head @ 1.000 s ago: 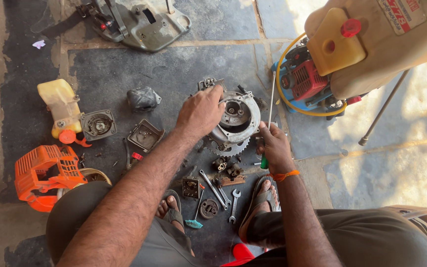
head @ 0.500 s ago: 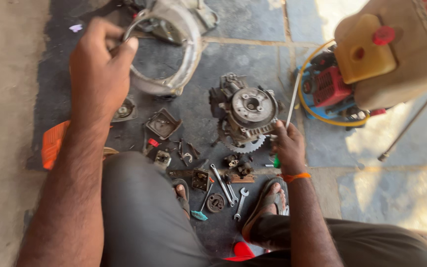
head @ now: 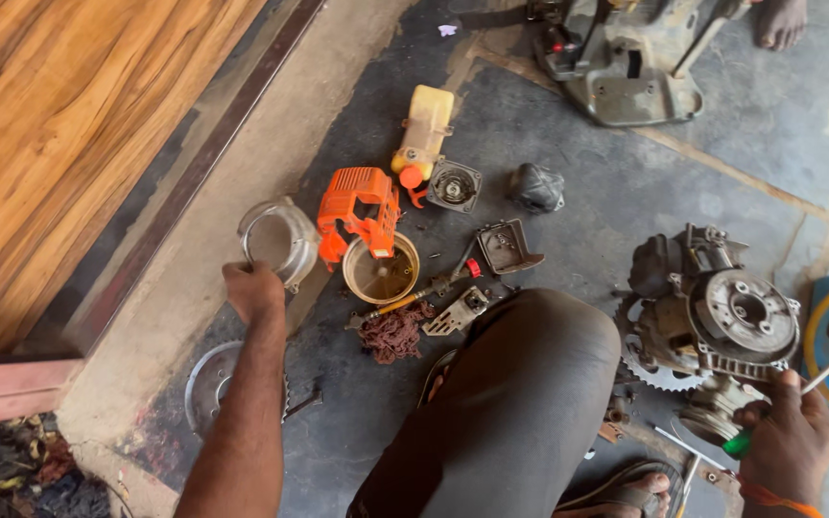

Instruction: The person sits on the ground repairing a small engine, using a screwdriver to loosen and remove fasteners from the engine housing. They reposition the engine, work on its components with the screwdriver, and handle scattered parts and wrenches laid out on the floor.

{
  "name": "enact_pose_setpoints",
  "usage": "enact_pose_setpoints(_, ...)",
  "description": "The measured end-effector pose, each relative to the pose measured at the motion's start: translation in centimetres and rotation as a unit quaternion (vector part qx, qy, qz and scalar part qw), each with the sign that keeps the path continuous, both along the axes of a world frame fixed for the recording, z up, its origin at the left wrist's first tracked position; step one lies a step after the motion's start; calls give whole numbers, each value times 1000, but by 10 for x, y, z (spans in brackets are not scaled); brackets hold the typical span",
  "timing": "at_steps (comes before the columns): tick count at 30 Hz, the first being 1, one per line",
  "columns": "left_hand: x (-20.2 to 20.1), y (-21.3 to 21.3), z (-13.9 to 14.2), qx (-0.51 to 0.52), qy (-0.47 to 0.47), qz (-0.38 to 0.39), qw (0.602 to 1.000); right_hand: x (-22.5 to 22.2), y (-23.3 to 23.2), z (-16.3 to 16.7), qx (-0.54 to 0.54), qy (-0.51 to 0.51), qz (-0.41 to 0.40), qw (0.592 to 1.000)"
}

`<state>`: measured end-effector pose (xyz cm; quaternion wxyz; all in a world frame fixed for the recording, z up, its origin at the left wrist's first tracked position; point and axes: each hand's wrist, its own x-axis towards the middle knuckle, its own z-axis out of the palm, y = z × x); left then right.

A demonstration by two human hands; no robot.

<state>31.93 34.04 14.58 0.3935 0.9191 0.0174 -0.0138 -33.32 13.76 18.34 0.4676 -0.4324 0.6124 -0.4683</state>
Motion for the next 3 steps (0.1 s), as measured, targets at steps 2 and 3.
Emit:
enact_pose_setpoints(2, 18, 13, -26, 17, 37, 62, 997, 2, 2, -1, -1, 40, -3, 999)
enact_pose_setpoints(3, 28, 19, -36, 14, 39, 65, 997, 5, 1, -3, -7, 33, -2, 999)
